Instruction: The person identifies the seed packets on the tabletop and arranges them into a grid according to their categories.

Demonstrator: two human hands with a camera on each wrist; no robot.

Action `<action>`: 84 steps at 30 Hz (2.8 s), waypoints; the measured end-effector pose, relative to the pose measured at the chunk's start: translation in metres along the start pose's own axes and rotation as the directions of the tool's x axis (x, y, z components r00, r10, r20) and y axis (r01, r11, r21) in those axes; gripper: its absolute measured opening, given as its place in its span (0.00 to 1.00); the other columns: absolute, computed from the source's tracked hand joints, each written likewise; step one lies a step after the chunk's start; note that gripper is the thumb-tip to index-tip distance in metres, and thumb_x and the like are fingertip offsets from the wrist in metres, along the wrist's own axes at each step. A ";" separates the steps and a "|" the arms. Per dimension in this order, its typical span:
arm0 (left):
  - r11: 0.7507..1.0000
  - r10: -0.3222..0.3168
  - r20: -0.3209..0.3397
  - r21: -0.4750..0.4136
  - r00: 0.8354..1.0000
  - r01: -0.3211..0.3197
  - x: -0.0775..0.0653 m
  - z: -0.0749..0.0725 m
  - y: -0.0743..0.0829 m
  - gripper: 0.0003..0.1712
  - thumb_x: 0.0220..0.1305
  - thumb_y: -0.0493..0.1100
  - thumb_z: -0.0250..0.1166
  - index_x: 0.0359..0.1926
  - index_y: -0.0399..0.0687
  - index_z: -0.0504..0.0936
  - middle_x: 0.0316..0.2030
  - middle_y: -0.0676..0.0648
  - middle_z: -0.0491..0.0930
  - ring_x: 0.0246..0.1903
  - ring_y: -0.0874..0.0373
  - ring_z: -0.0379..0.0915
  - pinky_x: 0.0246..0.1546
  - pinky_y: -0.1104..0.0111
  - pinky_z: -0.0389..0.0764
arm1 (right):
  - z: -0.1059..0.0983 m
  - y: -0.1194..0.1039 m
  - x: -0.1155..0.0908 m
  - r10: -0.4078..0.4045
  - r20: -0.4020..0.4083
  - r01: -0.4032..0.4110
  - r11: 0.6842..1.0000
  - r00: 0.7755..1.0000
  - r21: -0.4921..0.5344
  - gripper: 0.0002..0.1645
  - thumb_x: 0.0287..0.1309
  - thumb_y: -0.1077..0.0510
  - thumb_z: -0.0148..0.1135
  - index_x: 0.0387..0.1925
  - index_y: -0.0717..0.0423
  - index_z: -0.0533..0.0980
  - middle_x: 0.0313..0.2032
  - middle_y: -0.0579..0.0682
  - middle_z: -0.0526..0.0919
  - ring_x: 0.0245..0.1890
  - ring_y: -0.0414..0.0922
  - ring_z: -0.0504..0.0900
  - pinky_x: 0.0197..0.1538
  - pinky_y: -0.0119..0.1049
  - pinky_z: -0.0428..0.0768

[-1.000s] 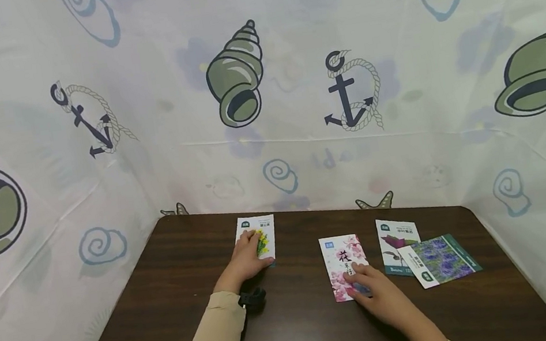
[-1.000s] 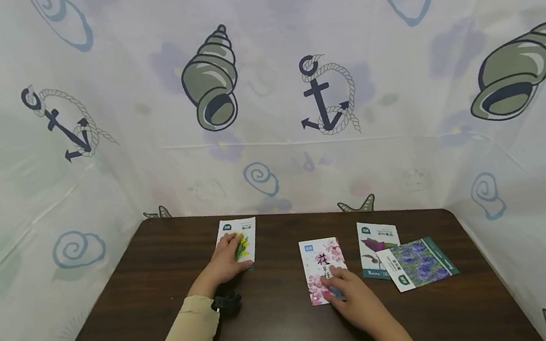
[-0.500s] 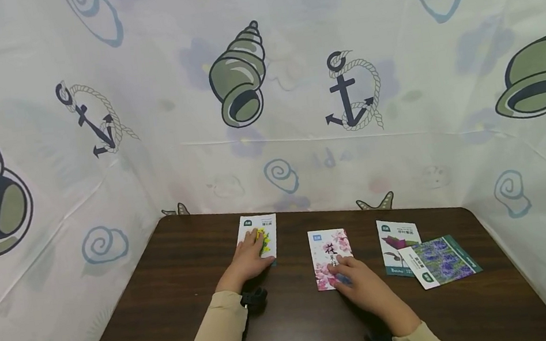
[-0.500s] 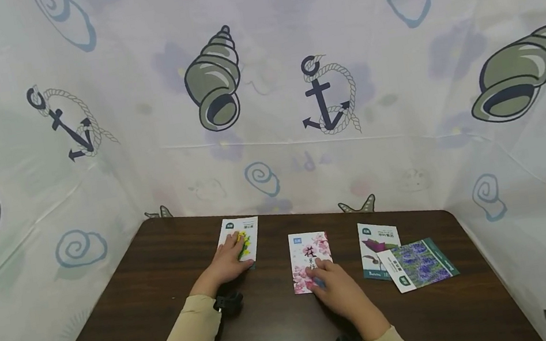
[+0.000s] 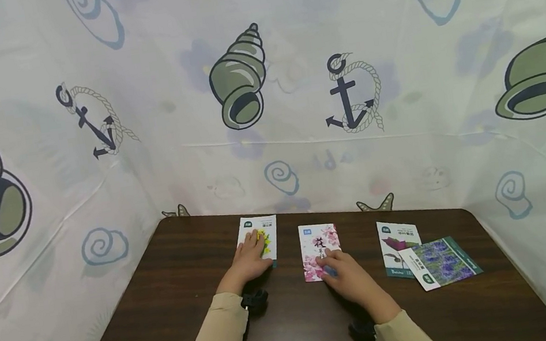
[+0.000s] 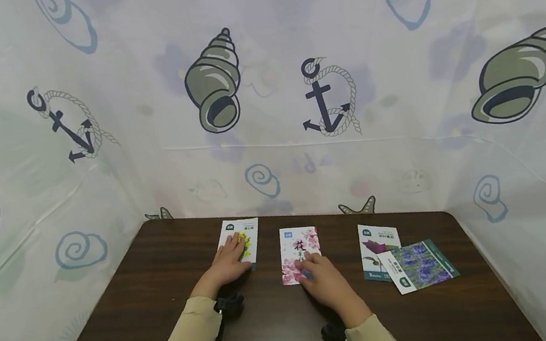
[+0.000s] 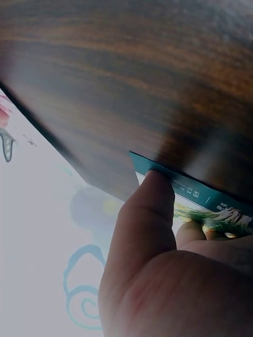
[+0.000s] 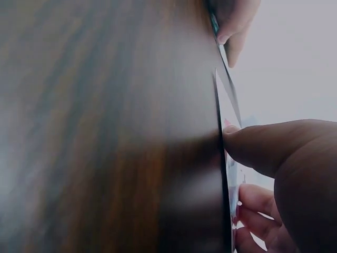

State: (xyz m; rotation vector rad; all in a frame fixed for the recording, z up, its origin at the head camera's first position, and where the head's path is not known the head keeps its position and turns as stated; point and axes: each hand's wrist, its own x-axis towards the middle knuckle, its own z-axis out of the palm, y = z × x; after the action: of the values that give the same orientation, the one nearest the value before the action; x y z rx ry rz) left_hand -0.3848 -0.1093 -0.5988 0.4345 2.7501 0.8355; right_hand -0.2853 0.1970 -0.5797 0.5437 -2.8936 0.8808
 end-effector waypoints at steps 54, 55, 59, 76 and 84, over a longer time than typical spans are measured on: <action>0.999 0.040 -0.055 -0.006 0.998 -0.040 -0.007 -0.002 0.009 0.48 0.77 0.51 0.69 0.86 0.38 0.58 0.88 0.33 0.41 0.88 0.34 0.31 0.88 0.39 0.37 | 0.020 0.012 0.034 0.016 0.057 -0.023 0.993 0.998 0.113 0.30 0.78 0.63 0.63 0.77 0.52 0.74 0.84 0.61 0.63 0.84 0.64 0.61 0.82 0.65 0.66; 0.999 0.042 -0.060 -0.012 0.997 -0.043 -0.006 -0.001 0.008 0.48 0.77 0.51 0.69 0.86 0.38 0.58 0.88 0.34 0.41 0.88 0.34 0.30 0.88 0.39 0.37 | 0.020 0.012 0.034 0.021 0.061 -0.028 0.993 0.998 0.115 0.30 0.78 0.62 0.63 0.77 0.52 0.74 0.84 0.61 0.62 0.85 0.63 0.61 0.82 0.65 0.65; 0.998 0.051 -0.067 -0.028 0.996 -0.053 -0.005 0.000 0.005 0.48 0.77 0.50 0.70 0.86 0.38 0.58 0.88 0.33 0.41 0.88 0.33 0.31 0.88 0.39 0.37 | 0.019 0.010 0.035 0.019 0.066 -0.027 0.993 0.998 0.117 0.30 0.78 0.63 0.64 0.77 0.52 0.74 0.84 0.62 0.62 0.84 0.65 0.60 0.82 0.67 0.64; 0.998 0.044 -0.062 -0.033 0.997 -0.046 0.000 0.003 0.001 0.50 0.76 0.52 0.70 0.87 0.41 0.57 0.89 0.35 0.39 0.89 0.36 0.28 0.88 0.40 0.35 | 0.011 0.014 0.036 0.113 0.094 -0.136 0.945 0.989 0.298 0.33 0.79 0.60 0.62 0.80 0.46 0.71 0.87 0.60 0.56 0.88 0.63 0.52 0.84 0.68 0.60; 0.999 0.038 -0.067 0.000 0.997 -0.038 0.005 0.003 -0.005 0.50 0.76 0.54 0.71 0.87 0.41 0.57 0.89 0.36 0.40 0.89 0.37 0.29 0.88 0.39 0.37 | 0.008 0.020 0.034 0.183 0.128 -0.221 0.881 0.975 0.419 0.35 0.80 0.53 0.61 0.83 0.33 0.67 0.89 0.51 0.53 0.90 0.58 0.43 0.85 0.72 0.48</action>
State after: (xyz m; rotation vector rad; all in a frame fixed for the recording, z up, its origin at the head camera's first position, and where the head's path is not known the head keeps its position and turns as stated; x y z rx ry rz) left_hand -0.3894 -0.1108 -0.6046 0.4681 2.8107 0.8760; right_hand -0.3241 0.1969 -0.5910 0.3065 -2.8673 1.5902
